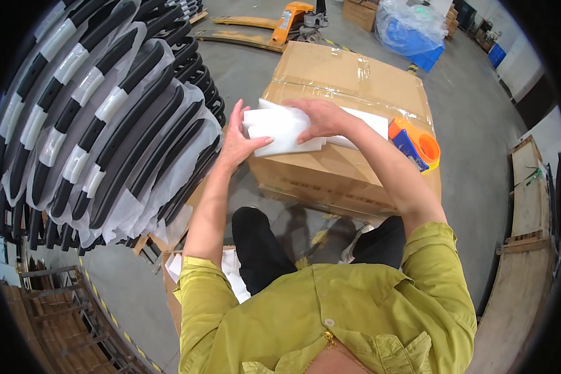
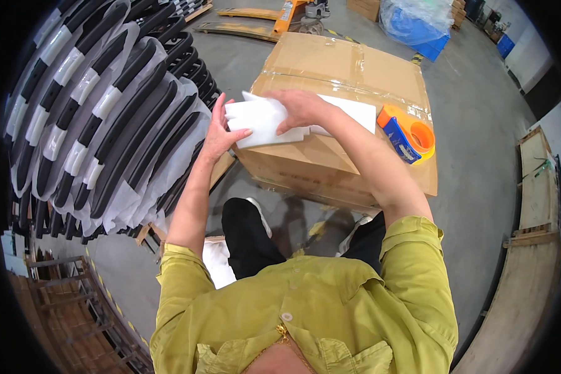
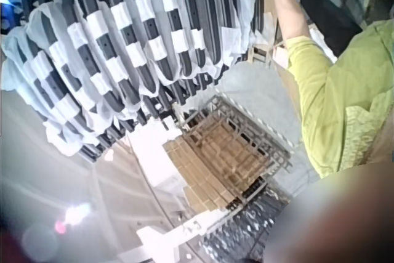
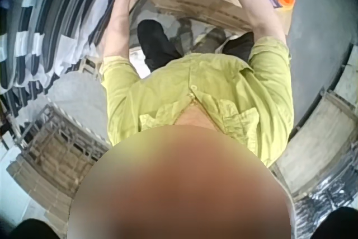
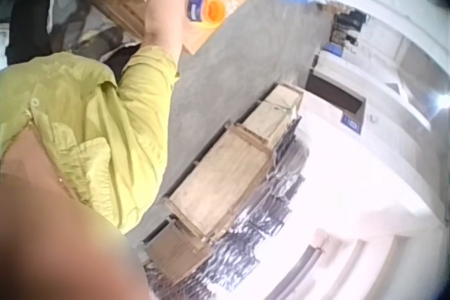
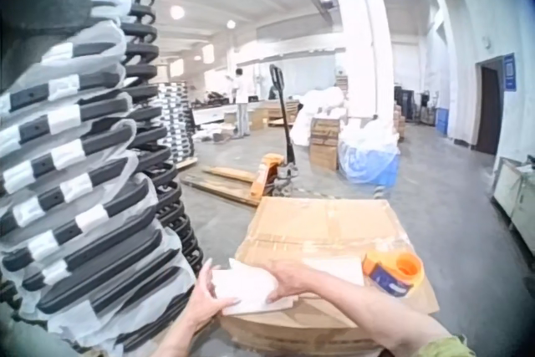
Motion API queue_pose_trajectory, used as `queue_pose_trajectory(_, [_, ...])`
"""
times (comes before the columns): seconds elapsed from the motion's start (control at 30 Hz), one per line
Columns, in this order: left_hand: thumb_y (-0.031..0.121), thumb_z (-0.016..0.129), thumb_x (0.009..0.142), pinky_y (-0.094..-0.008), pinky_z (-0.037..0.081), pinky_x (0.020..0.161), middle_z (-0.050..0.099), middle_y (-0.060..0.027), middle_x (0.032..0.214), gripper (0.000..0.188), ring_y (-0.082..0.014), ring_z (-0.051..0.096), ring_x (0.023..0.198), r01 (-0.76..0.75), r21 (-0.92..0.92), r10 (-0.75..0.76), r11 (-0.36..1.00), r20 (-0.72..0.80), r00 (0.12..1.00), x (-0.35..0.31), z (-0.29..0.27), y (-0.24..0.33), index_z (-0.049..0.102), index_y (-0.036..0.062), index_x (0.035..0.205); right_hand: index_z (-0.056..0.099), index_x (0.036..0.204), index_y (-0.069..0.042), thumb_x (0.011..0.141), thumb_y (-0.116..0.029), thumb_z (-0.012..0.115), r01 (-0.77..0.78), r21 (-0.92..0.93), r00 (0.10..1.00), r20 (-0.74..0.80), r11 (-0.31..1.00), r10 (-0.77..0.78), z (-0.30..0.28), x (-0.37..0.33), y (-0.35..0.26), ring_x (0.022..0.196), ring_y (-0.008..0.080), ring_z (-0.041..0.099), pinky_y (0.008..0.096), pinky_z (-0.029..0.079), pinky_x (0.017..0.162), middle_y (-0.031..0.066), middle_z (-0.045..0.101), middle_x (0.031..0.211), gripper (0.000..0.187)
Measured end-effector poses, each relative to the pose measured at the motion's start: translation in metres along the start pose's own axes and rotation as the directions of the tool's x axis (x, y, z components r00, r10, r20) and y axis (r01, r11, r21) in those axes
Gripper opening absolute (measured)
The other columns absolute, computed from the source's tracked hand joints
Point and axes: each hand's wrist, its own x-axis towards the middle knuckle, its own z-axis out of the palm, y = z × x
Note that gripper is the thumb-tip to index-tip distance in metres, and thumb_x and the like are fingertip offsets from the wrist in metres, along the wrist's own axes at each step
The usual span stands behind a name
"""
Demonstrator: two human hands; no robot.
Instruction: Taping white foam padding pieces onto a large cardboard box in a warehouse setting.
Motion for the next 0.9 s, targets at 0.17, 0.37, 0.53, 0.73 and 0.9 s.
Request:
queue_pose_trajectory(0.17, [0.014, 0.084, 0.051, -0.0372, 0.028, 0.106, 0.026, -0.0216, 0.141, 0.123, -0.0304, 0.029, 0.130, -0.040, 0.252, -0.028, 0.967, 0.259, 0.965, -0.001, 0.008, -0.004, 0.004, 0.0071, 0.143, 0.039, 0.131, -0.009, 0.058, -0.020, 0.079, 0.063, 0.050, 0.998, 0.027, 0.997, -0.064, -0.001, -0.005, 0.010, 0.110, 0.0328, 0.051, 0.0398, 0.041, 0.094, 0.0164, 0.053, 0.120, 0.084])
queue_pose_trajectory(0.37, [0.019, 0.086, 0.049, -0.0376, 0.030, 0.104, 0.029, -0.0200, 0.140, 0.120, -0.0292, 0.032, 0.128, -0.126, 0.232, 0.106, 0.965, 0.098, 0.990, 0.001, 0.003, -0.007, 0.011, 0.0079, 0.143, 0.039, 0.131, -0.009, 0.058, -0.021, 0.078, 0.049, 0.016, 0.996, 0.074, 0.999, -0.050, 0.005, 0.001, -0.008, 0.103, 0.0324, 0.055, 0.0388, 0.043, 0.089, 0.0170, 0.059, 0.110, 0.083])
queue_pose_trajectory(0.53, [0.011, 0.082, 0.056, -0.0360, 0.037, 0.099, 0.041, -0.0159, 0.130, 0.100, -0.0247, 0.043, 0.119, 0.083, -0.066, -0.080, 0.994, 0.039, 0.996, -0.011, -0.008, -0.017, 0.027, 0.0056, 0.138, 0.037, 0.133, -0.010, 0.059, -0.021, 0.078, 0.018, 0.129, 0.997, -0.083, 0.991, -0.008, 0.009, -0.010, -0.005, 0.107, 0.0329, 0.051, 0.0397, 0.042, 0.091, 0.0165, 0.053, 0.118, 0.085])
queue_pose_trajectory(0.73, [0.002, 0.079, 0.057, -0.0357, 0.039, 0.097, 0.047, -0.0127, 0.118, 0.107, -0.0228, 0.048, 0.110, -0.120, 0.071, 0.112, 0.990, 0.104, 0.988, -0.027, 0.007, -0.021, 0.015, 0.0092, 0.142, 0.036, 0.133, -0.007, 0.057, -0.026, 0.080, 0.057, 0.056, 0.994, -0.092, 0.997, -0.052, 0.020, -0.018, 0.000, 0.115, 0.0342, 0.046, 0.0404, 0.040, 0.095, 0.0182, 0.047, 0.126, 0.090])
queue_pose_trajectory(0.9, [0.005, 0.080, 0.057, -0.0361, 0.043, 0.091, 0.050, -0.0116, 0.115, 0.106, -0.0221, 0.051, 0.105, -0.019, -0.103, 0.025, 0.994, 0.054, 0.998, -0.032, 0.016, -0.018, 0.015, 0.0081, 0.141, 0.036, 0.135, -0.006, 0.069, -0.033, 0.073, 0.024, 0.458, 0.963, -0.249, 0.888, 0.102, 0.021, -0.030, 0.003, 0.122, 0.0295, 0.042, 0.0368, 0.034, 0.101, 0.0167, 0.045, 0.131, 0.081])
